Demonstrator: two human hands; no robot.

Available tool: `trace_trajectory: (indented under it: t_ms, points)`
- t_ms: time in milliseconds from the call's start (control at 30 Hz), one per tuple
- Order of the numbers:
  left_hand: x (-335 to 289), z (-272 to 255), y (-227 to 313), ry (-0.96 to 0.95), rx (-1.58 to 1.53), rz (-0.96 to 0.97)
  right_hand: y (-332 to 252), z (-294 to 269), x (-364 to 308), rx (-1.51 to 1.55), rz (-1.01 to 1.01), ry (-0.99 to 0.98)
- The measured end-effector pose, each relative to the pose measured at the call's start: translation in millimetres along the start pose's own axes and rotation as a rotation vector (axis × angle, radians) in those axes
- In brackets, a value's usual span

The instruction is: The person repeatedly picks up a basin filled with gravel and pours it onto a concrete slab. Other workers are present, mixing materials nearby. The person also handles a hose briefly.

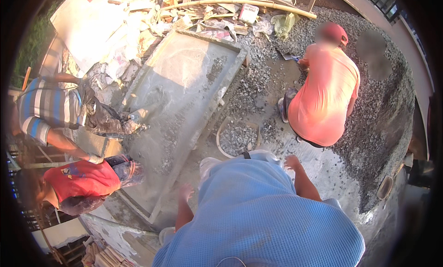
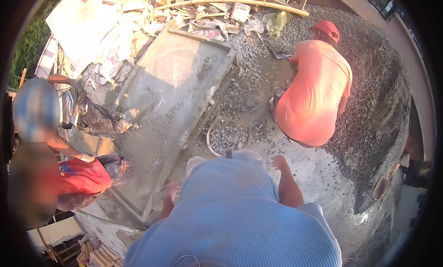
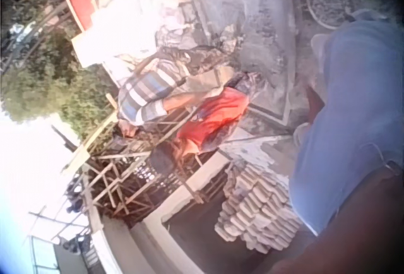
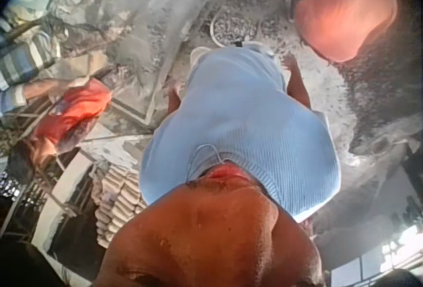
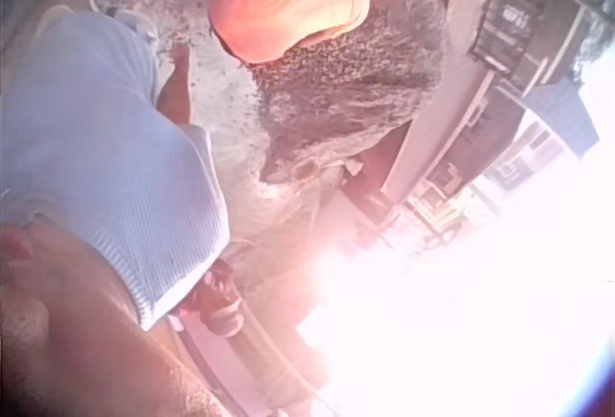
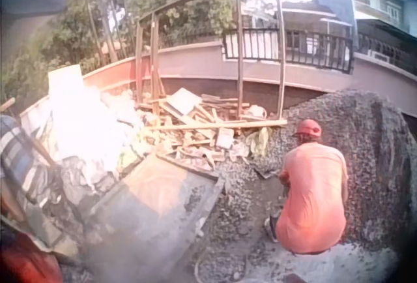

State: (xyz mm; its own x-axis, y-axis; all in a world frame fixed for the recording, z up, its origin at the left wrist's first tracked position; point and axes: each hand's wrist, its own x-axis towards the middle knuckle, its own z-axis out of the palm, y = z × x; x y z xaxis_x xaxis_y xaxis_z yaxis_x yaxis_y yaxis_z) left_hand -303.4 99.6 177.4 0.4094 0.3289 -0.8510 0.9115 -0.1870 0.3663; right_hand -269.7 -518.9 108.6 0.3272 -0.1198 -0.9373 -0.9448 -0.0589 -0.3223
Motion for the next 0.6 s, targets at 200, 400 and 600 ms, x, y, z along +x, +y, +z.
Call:
trace_trajectory:
  t_ms: [200, 400, 600]
  points:
    - [1.5, 5.7, -0.4, -0.064, 0.089, -0.039, 14.0, 1.3, -1.7, -0.035, 0.052, 0.038]
    - [39.2, -6.1, 47.3, -0.006, 0.062, 0.243, -62.4, 17.8, -19.9, -0.084, -0.176, 0.076]
    - [38.6, -9.8, 62.0, 0.033, -0.024, 0.343, -108.8, 36.6, -34.3, -0.113, -0.350, 0.043]
